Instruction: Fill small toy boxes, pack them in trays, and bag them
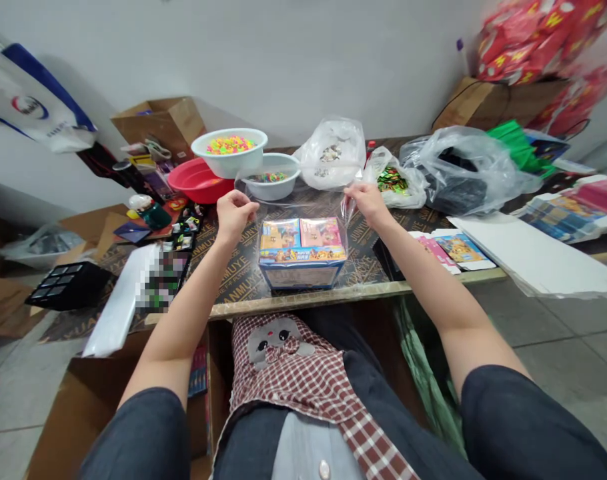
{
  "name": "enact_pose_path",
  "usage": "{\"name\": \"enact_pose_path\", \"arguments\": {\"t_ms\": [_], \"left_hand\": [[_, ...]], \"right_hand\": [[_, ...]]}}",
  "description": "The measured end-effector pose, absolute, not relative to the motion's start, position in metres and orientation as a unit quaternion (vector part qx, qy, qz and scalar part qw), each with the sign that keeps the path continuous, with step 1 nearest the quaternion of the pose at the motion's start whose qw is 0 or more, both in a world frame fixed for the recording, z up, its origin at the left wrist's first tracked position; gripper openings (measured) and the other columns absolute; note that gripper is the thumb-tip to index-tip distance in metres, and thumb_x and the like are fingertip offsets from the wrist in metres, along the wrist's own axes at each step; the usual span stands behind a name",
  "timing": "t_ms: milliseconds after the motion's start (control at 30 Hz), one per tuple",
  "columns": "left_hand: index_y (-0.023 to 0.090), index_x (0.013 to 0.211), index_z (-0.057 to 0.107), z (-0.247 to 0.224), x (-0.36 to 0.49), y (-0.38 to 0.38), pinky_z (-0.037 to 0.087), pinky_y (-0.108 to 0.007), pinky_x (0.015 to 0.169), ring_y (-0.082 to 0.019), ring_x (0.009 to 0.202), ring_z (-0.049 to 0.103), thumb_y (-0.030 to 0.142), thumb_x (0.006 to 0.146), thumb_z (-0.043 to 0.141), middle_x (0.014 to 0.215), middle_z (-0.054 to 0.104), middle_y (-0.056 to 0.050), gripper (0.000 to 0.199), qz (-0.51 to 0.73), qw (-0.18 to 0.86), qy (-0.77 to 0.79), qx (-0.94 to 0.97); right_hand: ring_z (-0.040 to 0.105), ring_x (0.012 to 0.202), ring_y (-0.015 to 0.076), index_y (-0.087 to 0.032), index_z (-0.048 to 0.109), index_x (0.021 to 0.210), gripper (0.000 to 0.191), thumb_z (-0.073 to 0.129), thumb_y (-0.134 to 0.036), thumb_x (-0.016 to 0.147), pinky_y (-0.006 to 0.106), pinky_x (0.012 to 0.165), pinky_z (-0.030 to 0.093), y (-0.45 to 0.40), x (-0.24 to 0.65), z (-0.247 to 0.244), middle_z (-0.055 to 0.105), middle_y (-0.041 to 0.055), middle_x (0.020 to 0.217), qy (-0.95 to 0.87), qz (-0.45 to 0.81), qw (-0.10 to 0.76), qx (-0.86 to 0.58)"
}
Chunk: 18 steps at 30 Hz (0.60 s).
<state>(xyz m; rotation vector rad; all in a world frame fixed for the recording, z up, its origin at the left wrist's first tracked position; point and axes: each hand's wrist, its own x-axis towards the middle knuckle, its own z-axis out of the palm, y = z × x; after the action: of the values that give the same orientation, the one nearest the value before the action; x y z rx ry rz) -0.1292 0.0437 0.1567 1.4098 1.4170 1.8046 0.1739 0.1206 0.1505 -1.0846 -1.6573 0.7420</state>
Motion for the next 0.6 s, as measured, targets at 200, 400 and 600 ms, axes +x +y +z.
{"name": "enact_pose_path", "arguments": {"t_ms": [200,400,600], "left_hand": [[0.024,0.081,0.054,0.160,-0.168,0.017,0.053,-0.030,0.069,-0.014,0.076,0.065,0.028,0.069,0.076,0.078,0.062,0.003,0.025,0.747,0.045,0.462,0.476],[0.038,0.150,0.021,0.104,-0.143,0.005,0.034,-0.052,0.116,-0.034,0.145,0.035,0.046,0.049,0.092,0.152,0.039,-0.008,0.123,0.644,0.156,0.466,0.586],[0.031,0.156,0.005,0.049,-0.118,0.019,0.050,-0.046,0.099,-0.026,0.107,0.065,0.035,0.054,0.088,0.116,0.063,-0.008,0.132,0.619,0.366,0.473,0.508]], "right_hand": [[0.059,0.101,0.0213,-0.022,0.051,0.119,0.032,0.059,-0.032,0.090,0.040,0.089,0.047,0.043,0.183,0.159,0.060,0.0121,0.115,-0.657,-0.036,0.682,-0.319],[0.059,0.088,0.0252,-0.019,0.060,0.083,0.021,0.069,-0.038,0.087,0.040,0.083,0.041,-0.014,0.148,0.116,0.066,0.0075,0.085,-0.927,-0.024,0.293,-0.232],[0.047,0.058,0.0130,-0.020,0.050,0.064,0.039,0.052,-0.040,0.098,0.028,0.061,0.038,0.011,0.148,0.126,0.050,-0.0023,0.060,-0.884,0.272,0.289,-0.247]]}}
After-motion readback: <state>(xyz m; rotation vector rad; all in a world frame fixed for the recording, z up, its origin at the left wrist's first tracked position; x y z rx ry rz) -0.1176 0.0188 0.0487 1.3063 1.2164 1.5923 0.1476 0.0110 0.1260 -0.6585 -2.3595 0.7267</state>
